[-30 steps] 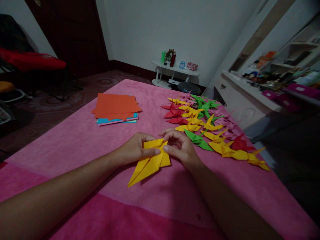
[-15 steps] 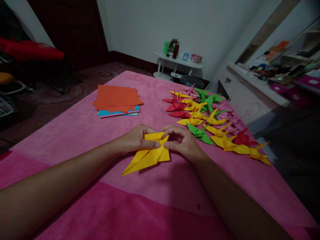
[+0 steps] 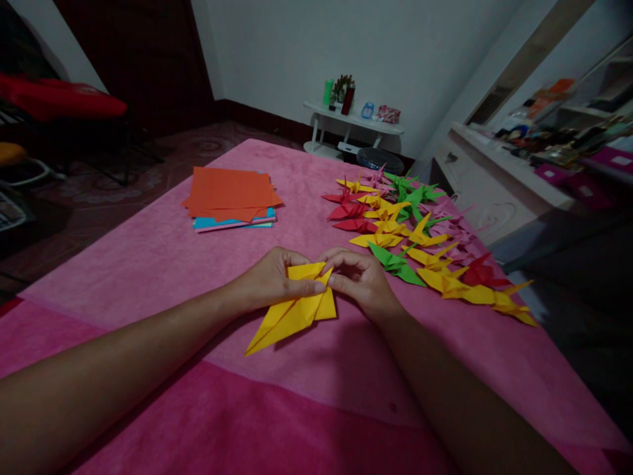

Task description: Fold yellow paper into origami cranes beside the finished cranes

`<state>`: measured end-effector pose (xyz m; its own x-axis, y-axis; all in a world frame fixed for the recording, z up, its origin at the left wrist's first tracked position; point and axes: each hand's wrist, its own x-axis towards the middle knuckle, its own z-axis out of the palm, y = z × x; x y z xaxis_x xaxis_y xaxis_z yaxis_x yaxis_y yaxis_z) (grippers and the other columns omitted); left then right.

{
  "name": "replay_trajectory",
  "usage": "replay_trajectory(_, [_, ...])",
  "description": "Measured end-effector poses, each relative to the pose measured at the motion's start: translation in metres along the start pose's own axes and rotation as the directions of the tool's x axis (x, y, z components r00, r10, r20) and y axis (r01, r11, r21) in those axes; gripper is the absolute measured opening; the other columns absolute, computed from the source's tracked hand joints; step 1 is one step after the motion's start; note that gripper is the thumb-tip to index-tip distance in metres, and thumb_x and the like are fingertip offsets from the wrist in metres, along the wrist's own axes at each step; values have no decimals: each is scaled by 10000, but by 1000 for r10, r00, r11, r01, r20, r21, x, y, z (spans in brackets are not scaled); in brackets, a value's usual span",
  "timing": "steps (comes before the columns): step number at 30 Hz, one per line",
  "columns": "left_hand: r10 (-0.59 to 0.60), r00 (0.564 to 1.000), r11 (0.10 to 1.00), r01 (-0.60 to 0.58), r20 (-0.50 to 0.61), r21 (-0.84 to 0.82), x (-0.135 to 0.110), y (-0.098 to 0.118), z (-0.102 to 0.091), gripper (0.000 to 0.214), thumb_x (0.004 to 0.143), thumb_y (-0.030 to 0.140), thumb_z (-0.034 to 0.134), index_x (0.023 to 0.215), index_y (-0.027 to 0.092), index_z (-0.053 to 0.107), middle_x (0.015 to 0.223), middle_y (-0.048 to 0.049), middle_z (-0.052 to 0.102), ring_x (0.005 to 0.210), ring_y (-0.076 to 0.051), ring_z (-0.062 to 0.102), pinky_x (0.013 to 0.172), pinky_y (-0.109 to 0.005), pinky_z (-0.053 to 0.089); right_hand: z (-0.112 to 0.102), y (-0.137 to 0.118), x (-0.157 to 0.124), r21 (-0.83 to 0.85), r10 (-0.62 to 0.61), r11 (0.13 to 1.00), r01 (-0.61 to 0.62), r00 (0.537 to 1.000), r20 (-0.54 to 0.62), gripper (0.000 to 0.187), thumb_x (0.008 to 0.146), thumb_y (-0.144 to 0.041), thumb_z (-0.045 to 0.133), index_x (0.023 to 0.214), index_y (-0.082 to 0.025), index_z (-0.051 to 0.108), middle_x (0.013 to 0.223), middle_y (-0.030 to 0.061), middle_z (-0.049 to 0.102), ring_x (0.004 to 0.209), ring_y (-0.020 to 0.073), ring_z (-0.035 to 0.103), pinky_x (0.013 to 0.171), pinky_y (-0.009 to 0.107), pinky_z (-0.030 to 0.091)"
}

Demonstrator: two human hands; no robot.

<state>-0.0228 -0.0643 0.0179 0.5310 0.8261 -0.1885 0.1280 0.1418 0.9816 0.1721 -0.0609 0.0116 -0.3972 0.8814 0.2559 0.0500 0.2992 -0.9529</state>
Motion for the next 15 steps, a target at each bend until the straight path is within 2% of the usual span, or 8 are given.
replay_trajectory(8, [11, 995, 1000, -12, -95, -12, -1, 2, 5, 278, 697, 357, 750, 621, 124, 621, 529, 26, 554, 428, -64, 463, 404, -173, 314, 5, 4, -2, 114, 23, 993, -15, 998, -66, 38, 754, -210, 706, 738, -217, 739, 843, 25, 640, 829, 158, 597, 780, 304, 452])
replay_trajectory(15, [-42, 990, 993, 27, -133, -114, 2, -2, 3, 307, 670, 385, 780, 634, 118, 633, 529, 21, 567, 417, -60, 459, 389, -166, 303, 10, 3, -4, 149, 67, 987, -54, 994, -83, 73, 758, -271, 703, 789, -212, 733, 873, 35, 657, 860, 181, 606, 810, 325, 470])
